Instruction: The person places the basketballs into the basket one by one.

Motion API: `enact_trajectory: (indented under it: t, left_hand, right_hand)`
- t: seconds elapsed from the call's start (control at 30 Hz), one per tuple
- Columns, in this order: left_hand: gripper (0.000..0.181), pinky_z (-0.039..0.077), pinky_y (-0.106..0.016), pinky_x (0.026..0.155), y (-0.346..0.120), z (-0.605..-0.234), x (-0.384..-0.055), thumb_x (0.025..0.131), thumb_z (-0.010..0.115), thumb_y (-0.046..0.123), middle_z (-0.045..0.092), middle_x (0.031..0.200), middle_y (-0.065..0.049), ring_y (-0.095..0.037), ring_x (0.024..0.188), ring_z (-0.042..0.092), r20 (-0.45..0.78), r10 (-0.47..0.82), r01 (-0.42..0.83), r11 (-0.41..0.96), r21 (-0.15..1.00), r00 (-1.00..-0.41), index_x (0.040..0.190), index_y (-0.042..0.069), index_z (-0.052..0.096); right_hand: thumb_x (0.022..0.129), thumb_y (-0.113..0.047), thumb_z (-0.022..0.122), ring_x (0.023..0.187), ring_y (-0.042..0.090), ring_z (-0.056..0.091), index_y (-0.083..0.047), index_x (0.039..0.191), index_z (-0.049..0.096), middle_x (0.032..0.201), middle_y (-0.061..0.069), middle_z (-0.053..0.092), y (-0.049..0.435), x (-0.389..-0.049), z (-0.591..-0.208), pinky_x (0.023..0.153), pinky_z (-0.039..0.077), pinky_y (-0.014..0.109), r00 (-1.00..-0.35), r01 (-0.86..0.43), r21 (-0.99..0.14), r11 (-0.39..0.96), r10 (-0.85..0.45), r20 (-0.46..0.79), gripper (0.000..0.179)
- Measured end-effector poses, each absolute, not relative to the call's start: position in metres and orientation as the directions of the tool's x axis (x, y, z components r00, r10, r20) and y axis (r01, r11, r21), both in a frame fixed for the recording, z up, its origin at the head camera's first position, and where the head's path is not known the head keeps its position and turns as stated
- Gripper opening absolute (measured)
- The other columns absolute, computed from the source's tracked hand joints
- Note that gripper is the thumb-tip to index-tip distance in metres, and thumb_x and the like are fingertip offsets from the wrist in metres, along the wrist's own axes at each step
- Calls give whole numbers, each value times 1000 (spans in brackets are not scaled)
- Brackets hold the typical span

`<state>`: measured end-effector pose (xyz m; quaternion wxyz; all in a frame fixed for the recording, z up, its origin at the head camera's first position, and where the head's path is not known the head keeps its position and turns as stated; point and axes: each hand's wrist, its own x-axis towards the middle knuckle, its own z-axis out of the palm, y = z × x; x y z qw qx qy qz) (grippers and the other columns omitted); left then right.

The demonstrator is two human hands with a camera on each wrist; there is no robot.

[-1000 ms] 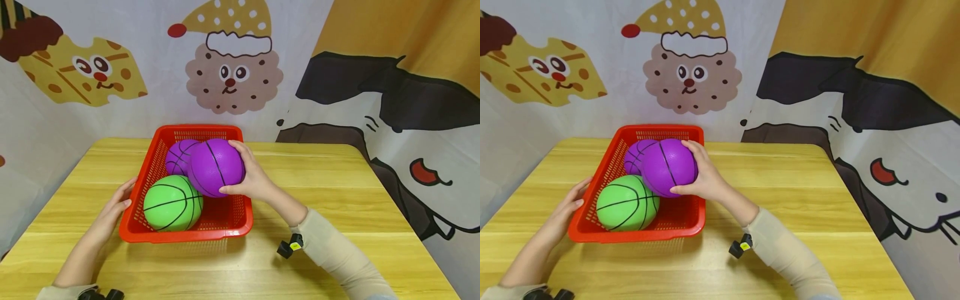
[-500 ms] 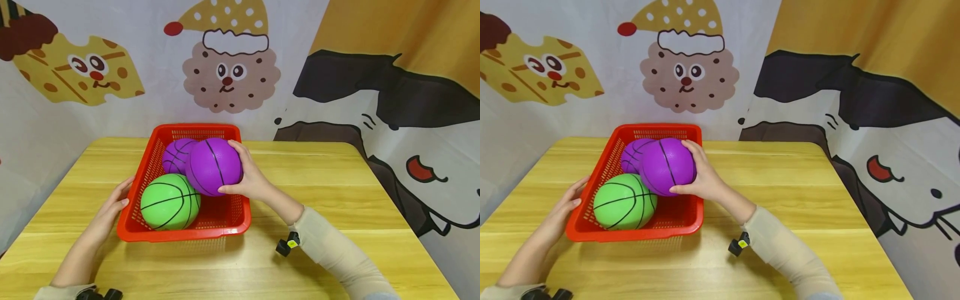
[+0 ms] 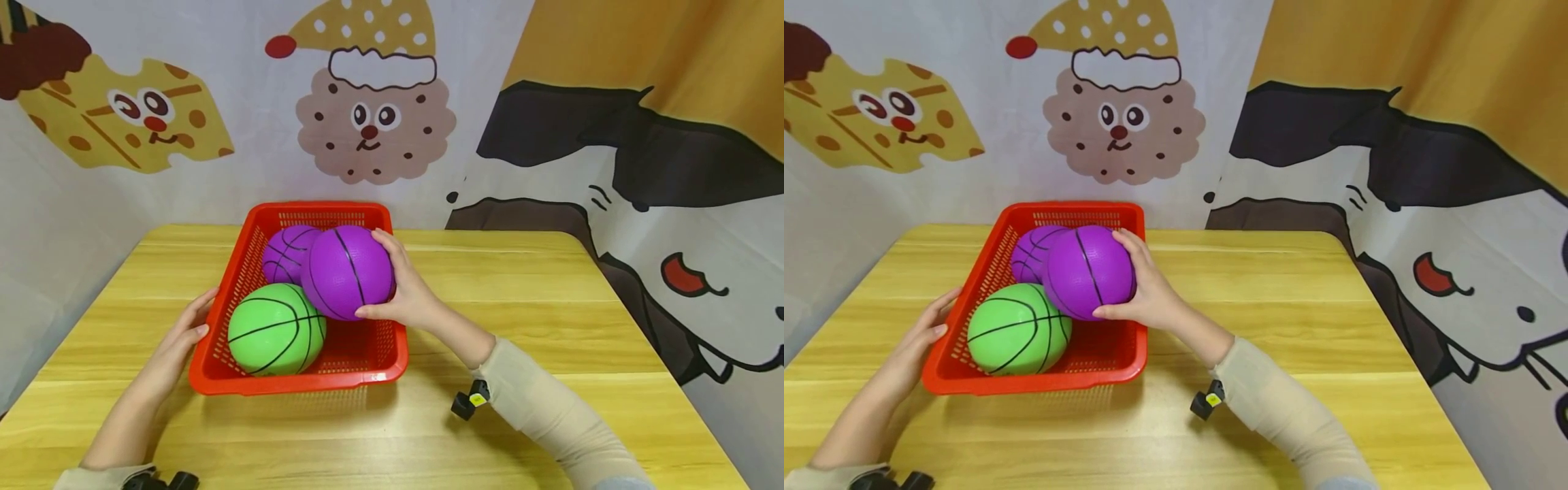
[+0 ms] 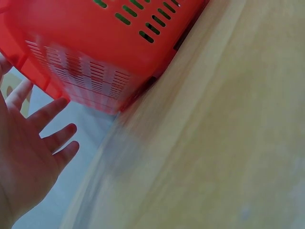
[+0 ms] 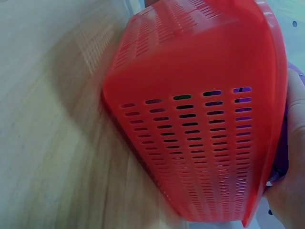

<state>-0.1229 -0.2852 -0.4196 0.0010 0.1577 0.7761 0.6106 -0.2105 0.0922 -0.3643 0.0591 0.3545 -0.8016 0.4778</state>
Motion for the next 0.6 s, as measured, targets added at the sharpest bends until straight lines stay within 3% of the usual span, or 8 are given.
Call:
enact_trajectory:
  t: [0.17,0.33,0.43,0.57,0.6]
  left_hand:
    - [54,37,-15,87,-284,-419,-123,102,30,12,33,139,6,-5,117,42,189,247,242,206,948,-951,154,17,19]
    - [53,36,-14,88,-285,-416,-123,101,33,6,40,135,11,-3,118,42,228,248,283,212,935,-941,153,13,24]
    - [53,33,-13,88,-288,-411,-123,100,37,2,43,135,14,0,119,41,249,257,316,270,909,-934,151,10,28]
    - [52,33,-13,87,-295,-399,-124,101,41,4,38,143,10,-1,124,37,222,297,328,378,866,-928,151,10,29]
    - [52,35,-19,92,-298,-394,-124,101,42,6,36,145,8,-6,128,35,201,304,319,411,854,-931,151,12,29]
  right_hand:
    - [62,-17,91,131,28,35,-33,150,18,154,1,16,96,-209,-358,96,41,44,-765,-584,-750,310,-520,380,116]
    - [67,-25,89,136,23,29,-33,152,15,155,2,18,106,-205,-351,103,33,46,-772,-574,-736,359,-536,341,113]
    - [73,-31,84,138,19,24,-29,153,17,155,1,20,117,-205,-345,107,28,46,-755,-604,-711,361,-546,364,104]
    - [83,-35,74,139,19,23,-22,152,25,155,1,22,145,-207,-336,108,25,46,-735,-652,-648,393,-538,413,86]
    - [85,-33,72,139,20,24,-20,151,27,154,0,23,153,-207,-334,108,25,47,-737,-656,-632,413,-530,420,81]
